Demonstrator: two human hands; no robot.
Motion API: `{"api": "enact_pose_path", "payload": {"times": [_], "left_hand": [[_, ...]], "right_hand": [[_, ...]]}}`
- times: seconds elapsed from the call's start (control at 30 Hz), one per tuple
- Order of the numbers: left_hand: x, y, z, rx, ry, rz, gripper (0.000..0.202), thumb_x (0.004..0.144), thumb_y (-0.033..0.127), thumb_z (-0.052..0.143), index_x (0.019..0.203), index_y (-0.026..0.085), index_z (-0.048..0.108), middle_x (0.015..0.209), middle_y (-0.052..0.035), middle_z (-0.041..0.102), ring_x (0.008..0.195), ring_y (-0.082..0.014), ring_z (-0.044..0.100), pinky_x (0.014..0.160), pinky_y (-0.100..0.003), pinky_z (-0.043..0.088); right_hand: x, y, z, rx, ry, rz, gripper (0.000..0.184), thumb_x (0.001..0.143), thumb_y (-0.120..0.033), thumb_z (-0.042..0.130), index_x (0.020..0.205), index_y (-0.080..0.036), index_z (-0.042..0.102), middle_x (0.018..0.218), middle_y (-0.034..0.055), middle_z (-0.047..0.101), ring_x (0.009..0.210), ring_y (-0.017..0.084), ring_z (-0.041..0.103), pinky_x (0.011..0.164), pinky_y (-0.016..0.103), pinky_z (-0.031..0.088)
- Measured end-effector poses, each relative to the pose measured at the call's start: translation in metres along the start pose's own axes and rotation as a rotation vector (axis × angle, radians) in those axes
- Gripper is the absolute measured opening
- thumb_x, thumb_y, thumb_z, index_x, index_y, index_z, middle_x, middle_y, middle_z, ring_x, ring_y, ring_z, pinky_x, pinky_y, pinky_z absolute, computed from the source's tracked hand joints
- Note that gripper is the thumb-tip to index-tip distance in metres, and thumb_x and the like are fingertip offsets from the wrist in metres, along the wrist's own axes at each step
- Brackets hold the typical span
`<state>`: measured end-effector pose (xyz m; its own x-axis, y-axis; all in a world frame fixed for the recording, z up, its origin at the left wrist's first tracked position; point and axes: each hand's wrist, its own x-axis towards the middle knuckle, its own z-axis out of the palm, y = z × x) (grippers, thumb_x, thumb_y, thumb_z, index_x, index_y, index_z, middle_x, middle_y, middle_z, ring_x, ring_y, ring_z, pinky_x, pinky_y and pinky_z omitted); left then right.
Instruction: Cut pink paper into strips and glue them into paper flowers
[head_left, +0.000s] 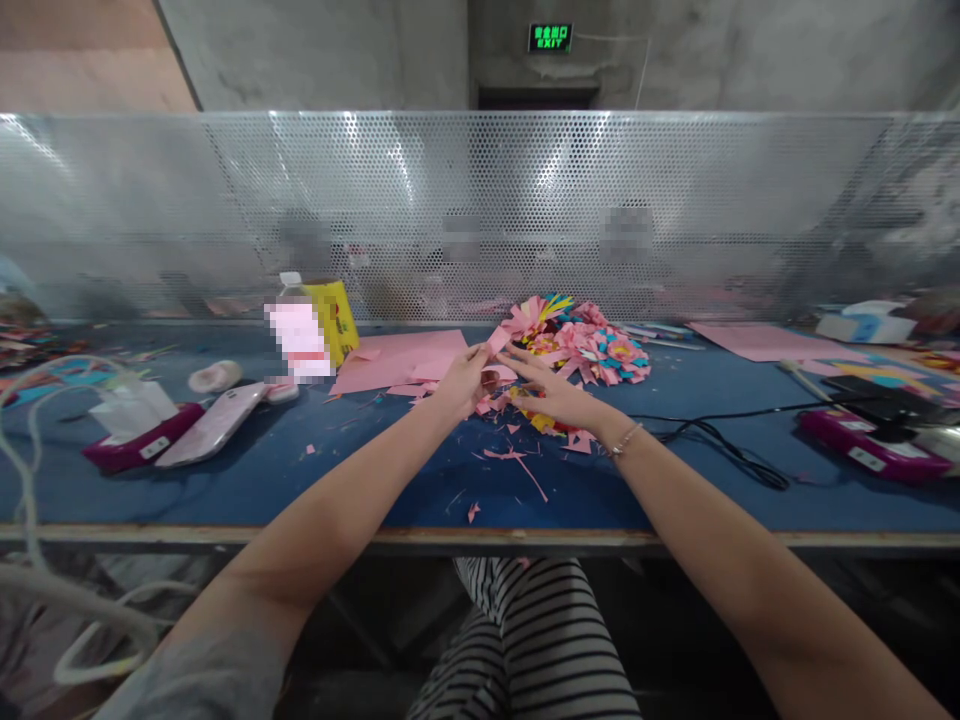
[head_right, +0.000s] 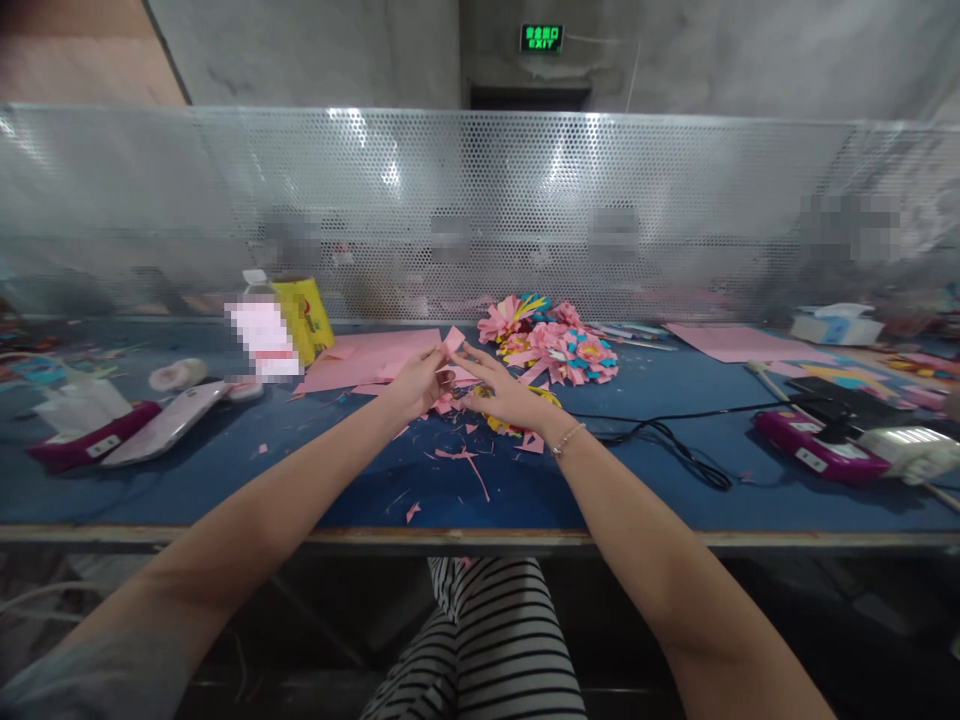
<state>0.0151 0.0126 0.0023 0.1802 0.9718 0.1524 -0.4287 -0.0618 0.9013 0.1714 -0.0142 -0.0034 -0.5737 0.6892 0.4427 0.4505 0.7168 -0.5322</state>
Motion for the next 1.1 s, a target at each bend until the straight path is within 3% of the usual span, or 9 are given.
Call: {"api": "enact_pose_path", "payload": {"times": [0.2,0.43,0.57,0.67,0.77,0.83,0.9,0.97,1.1], "left_hand": [[0.008,-0.010,-0.006,0.000,-0.045,0.019,0.014,0.078,0.028,0.049,0.072,0.015,0.048,0.060,0.0032,0.049,0.041,-0.0032,0.043,0.043,-0.018,0.039],[-0.001,-0.008,0.001,0.033,-0.060,-0.044,0.014,0.081,0.028,0.042,0.076,0.017,0.048,0.068,0.0005,0.055,0.043,-0.0046,0.046,0.046,-0.020,0.041],[-0.001,-0.006,0.001,0.165,-0.112,-0.046,0.022,0.080,0.036,0.040,0.079,0.016,0.050,0.077,-0.0044,0.060,0.047,-0.0075,0.049,0.047,-0.022,0.042],[0.007,-0.001,-0.008,0.368,-0.061,0.057,0.025,0.079,0.037,0.040,0.084,0.016,0.054,0.080,-0.0062,0.062,0.054,-0.0097,0.051,0.052,-0.022,0.042],[0.019,0.006,-0.026,0.587,0.115,0.290,0.011,0.072,0.024,0.050,0.079,0.018,0.057,0.079,-0.0040,0.061,0.073,-0.0114,0.053,0.067,-0.019,0.040],[0.025,0.011,-0.041,0.758,0.168,0.396,0.009,0.066,0.018,0.054,0.075,0.019,0.058,0.082,-0.0029,0.060,0.085,-0.0127,0.052,0.075,-0.018,0.037],[0.028,0.016,-0.054,0.930,0.169,0.363,0.003,0.061,0.017,0.057,0.062,0.019,0.055,0.075,-0.0040,0.059,0.087,-0.0155,0.052,0.074,-0.019,0.036],[0.028,0.019,-0.062,1.139,0.146,0.234,0.013,0.055,0.021,0.061,0.051,0.017,0.050,0.064,-0.0055,0.057,0.083,-0.0190,0.054,0.069,-0.020,0.036],[0.027,0.023,-0.067,1.605,-0.105,-0.083,0.033,0.058,0.046,0.055,0.047,0.016,0.049,0.051,-0.0059,0.052,0.065,-0.0196,0.053,0.059,-0.024,0.034]], "right_hand": [[0.002,-0.001,0.005,-0.036,0.001,-0.023,0.064,0.076,-0.043,0.051,0.133,-0.033,0.025,0.142,0.0020,0.017,0.131,0.021,0.013,0.104,0.044,0.020],[0.003,0.005,0.009,-0.051,0.023,-0.050,0.069,0.075,-0.040,0.052,0.135,-0.025,0.022,0.140,0.0054,0.023,0.130,0.020,0.017,0.107,0.041,0.014],[0.007,0.006,0.010,0.053,0.123,-0.008,0.060,0.073,-0.030,0.053,0.129,-0.020,0.034,0.135,0.0095,0.032,0.124,0.020,0.030,0.102,0.039,0.027],[0.011,0.009,0.006,0.189,0.302,0.103,0.046,0.071,-0.028,0.052,0.116,-0.018,0.047,0.120,0.0110,0.048,0.108,0.020,0.048,0.089,0.038,0.042],[0.012,0.012,-0.003,0.286,0.452,0.250,0.038,0.068,-0.031,0.055,0.102,-0.014,0.052,0.094,0.0104,0.060,0.087,0.020,0.059,0.079,0.038,0.047],[0.012,0.015,-0.010,0.321,0.524,0.305,0.035,0.066,-0.032,0.057,0.095,-0.013,0.053,0.084,0.0089,0.061,0.080,0.019,0.060,0.075,0.037,0.048],[0.012,0.017,-0.015,0.357,0.587,0.336,0.033,0.063,-0.033,0.059,0.089,-0.014,0.053,0.079,0.0064,0.061,0.076,0.018,0.061,0.072,0.035,0.049],[0.011,0.019,-0.019,0.400,0.623,0.344,0.031,0.061,-0.033,0.061,0.085,-0.015,0.053,0.074,0.0033,0.060,0.071,0.015,0.061,0.069,0.033,0.050],[0.011,0.021,-0.021,0.425,0.656,0.317,0.029,0.059,-0.033,0.062,0.081,-0.015,0.054,0.067,0.0003,0.059,0.064,0.012,0.060,0.065,0.030,0.051]]}}
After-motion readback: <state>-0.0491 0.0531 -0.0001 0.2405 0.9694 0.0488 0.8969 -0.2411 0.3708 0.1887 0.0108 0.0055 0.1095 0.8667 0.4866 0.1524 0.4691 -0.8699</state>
